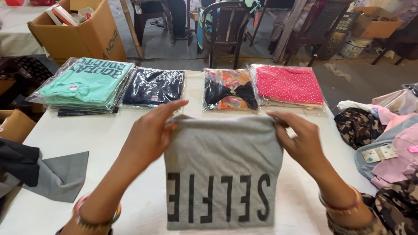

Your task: The person folds a gray t-shirt on a white table, then places it into a clear plastic bag and seals it. The person then places the packaged shirt on a stack of other packaged shirts.

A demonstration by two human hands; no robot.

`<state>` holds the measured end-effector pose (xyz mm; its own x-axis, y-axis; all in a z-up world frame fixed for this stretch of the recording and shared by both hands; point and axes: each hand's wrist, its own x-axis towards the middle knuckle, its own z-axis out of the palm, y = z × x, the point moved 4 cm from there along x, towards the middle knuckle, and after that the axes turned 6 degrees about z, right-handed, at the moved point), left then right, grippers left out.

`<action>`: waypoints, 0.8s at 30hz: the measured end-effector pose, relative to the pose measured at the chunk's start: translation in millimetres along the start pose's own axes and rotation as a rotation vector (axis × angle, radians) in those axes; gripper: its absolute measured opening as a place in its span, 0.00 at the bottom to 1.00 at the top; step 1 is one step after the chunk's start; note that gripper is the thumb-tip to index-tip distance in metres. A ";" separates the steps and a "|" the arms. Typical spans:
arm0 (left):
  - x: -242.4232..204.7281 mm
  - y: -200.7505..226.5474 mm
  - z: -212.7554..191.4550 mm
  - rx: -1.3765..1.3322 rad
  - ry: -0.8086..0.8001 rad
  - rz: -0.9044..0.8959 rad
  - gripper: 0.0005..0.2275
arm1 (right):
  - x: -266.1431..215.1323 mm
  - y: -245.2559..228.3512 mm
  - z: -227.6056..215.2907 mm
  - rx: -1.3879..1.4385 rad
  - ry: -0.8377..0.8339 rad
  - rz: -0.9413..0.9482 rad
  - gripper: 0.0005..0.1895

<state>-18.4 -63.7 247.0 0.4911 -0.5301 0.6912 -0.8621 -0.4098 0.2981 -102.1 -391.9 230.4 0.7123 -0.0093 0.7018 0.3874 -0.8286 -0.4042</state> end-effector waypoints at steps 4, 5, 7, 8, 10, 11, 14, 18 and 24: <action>28.2 -40.4 15.7 -0.011 -0.100 -0.249 0.23 | 26.9 33.3 24.4 0.039 -0.066 0.072 0.18; 34.8 -39.9 9.6 -0.029 -0.016 -0.214 0.22 | 30.9 33.1 23.0 0.021 -0.016 0.017 0.17; 39.0 -36.0 1.3 -0.047 0.067 -0.181 0.21 | 34.6 29.6 19.6 0.004 0.033 -0.038 0.16; 37.7 -28.4 -3.7 -0.041 0.128 -0.074 0.21 | 34.1 24.2 15.9 -0.012 0.077 -0.085 0.16; 18.7 -29.9 6.1 -0.035 0.186 0.032 0.21 | 20.1 23.6 17.7 -0.028 0.118 -0.131 0.15; 3.3 -39.0 20.5 0.018 0.171 0.038 0.19 | 8.0 28.1 24.6 -0.079 0.089 -0.135 0.14; -59.2 -63.2 76.6 0.090 0.069 0.063 0.17 | -46.3 57.3 60.7 -0.117 -0.007 -0.172 0.14; -171.7 -84.8 161.4 -0.015 -0.175 0.111 0.17 | -124.0 76.9 104.9 -0.101 -0.203 -0.239 0.16; -133.8 -95.5 138.6 -0.105 -0.391 -0.298 0.11 | -120.4 113.8 120.2 0.021 -0.303 0.019 0.13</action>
<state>15.5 -56.6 34.8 0.7110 -0.6481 0.2730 -0.6750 -0.5199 0.5236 -73.4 -417.8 29.4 0.8604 0.1457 0.4884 0.3824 -0.8180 -0.4297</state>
